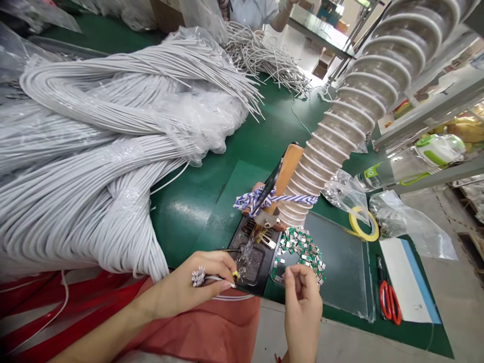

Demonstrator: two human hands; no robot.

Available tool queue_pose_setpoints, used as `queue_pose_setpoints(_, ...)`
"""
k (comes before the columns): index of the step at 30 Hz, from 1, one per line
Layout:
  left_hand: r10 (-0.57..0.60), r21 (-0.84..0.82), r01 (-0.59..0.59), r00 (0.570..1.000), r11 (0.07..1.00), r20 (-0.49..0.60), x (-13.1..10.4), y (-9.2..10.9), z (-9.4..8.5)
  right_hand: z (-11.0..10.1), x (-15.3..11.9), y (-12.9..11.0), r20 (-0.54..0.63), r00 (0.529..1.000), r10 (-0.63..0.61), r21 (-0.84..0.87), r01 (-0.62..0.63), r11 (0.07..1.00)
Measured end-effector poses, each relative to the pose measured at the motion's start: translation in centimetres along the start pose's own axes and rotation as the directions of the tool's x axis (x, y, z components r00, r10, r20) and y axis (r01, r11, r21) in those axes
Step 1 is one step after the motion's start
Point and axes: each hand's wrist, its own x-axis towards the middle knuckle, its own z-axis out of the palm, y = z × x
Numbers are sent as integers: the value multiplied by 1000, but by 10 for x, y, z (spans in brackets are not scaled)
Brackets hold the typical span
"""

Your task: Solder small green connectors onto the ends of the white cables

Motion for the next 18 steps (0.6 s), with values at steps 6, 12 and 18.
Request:
queue_pose_setpoints(6,25,1,-25,997,1000,-71,-2,0,5,36,-34,-15,281,950,-132,298,44,954)
queue_pose_setpoints(12,16,35,-11,989,999,-144,-3,-1,10,51,-44,-9,309,951,-23,180,-34,983)
queue_pose_setpoints(18,26,55,-18,986,998,-165,-4,-1,10,51,-45,1,296,953,-71,158,24,987)
